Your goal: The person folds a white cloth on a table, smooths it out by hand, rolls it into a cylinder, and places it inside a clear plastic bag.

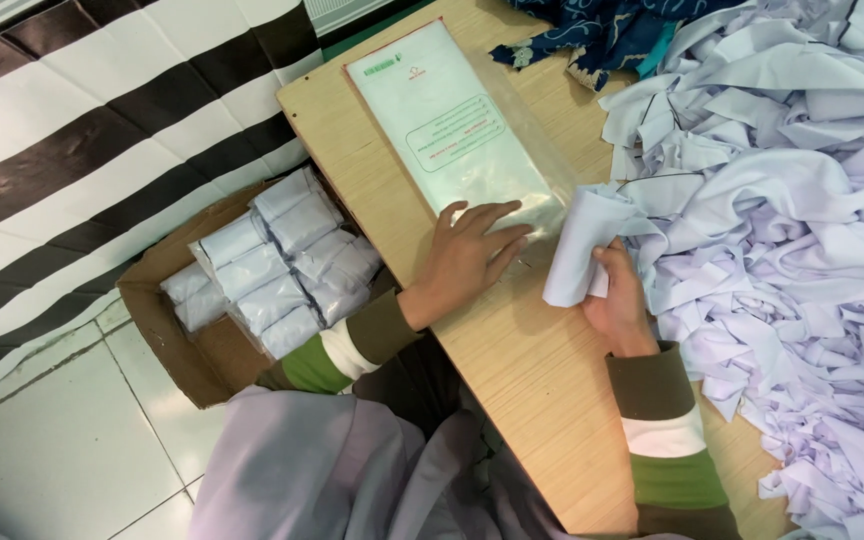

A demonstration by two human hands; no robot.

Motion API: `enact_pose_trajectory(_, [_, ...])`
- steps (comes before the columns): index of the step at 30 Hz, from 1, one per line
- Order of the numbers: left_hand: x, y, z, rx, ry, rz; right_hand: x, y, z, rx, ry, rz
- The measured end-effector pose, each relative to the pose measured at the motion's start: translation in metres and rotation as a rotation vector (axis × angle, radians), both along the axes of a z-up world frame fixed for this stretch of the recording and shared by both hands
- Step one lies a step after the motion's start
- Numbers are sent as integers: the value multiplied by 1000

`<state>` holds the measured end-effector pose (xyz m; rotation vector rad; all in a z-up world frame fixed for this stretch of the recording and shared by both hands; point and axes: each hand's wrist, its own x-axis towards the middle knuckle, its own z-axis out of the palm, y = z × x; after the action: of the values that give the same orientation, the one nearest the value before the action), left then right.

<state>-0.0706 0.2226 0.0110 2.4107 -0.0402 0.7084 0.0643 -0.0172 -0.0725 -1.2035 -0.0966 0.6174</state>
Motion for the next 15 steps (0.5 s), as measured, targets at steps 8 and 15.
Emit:
enact_pose_trajectory(8, [0,-60,-13,186,-264,-383,-25,-74,11,161,160,-102])
enact_pose_trajectory(15, [21,-88,36,120,-197,-583,-64,-172,30,407,9,6])
